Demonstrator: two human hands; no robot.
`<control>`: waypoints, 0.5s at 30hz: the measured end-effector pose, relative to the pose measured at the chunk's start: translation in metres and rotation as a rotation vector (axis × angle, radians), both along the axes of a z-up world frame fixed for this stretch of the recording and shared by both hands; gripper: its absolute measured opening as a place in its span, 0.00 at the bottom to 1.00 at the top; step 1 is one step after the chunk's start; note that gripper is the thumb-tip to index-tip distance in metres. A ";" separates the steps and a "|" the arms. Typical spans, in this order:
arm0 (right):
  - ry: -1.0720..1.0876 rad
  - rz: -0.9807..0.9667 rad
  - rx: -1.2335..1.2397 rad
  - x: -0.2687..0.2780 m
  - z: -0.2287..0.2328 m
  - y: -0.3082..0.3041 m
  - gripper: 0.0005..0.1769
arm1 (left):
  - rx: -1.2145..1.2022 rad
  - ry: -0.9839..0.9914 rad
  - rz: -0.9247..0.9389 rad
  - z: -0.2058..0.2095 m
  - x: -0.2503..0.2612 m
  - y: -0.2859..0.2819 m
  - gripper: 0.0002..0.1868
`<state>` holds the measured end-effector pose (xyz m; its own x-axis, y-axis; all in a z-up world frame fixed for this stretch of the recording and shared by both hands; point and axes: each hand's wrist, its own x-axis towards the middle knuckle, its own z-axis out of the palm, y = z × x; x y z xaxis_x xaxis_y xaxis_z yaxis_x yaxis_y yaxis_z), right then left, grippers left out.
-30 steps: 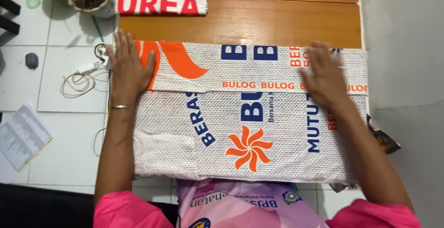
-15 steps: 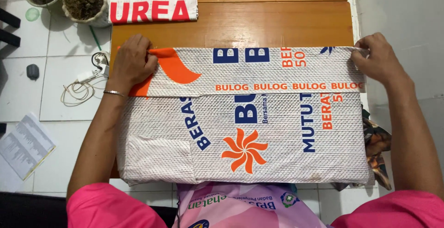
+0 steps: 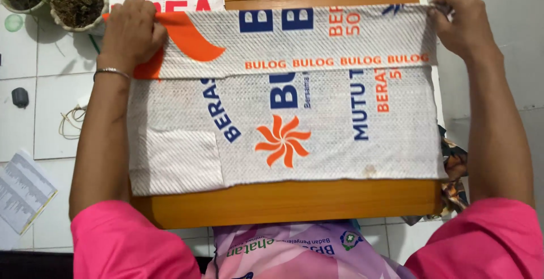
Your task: Folding a large plastic fertilizer or rice bag on a wooden table.
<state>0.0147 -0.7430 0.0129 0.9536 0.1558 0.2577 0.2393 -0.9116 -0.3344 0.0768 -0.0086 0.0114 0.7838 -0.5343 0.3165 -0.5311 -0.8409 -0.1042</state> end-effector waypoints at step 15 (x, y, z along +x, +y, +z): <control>-0.218 0.313 -0.111 -0.118 0.004 0.210 0.23 | -0.115 0.208 -0.126 0.041 -0.180 -0.046 0.28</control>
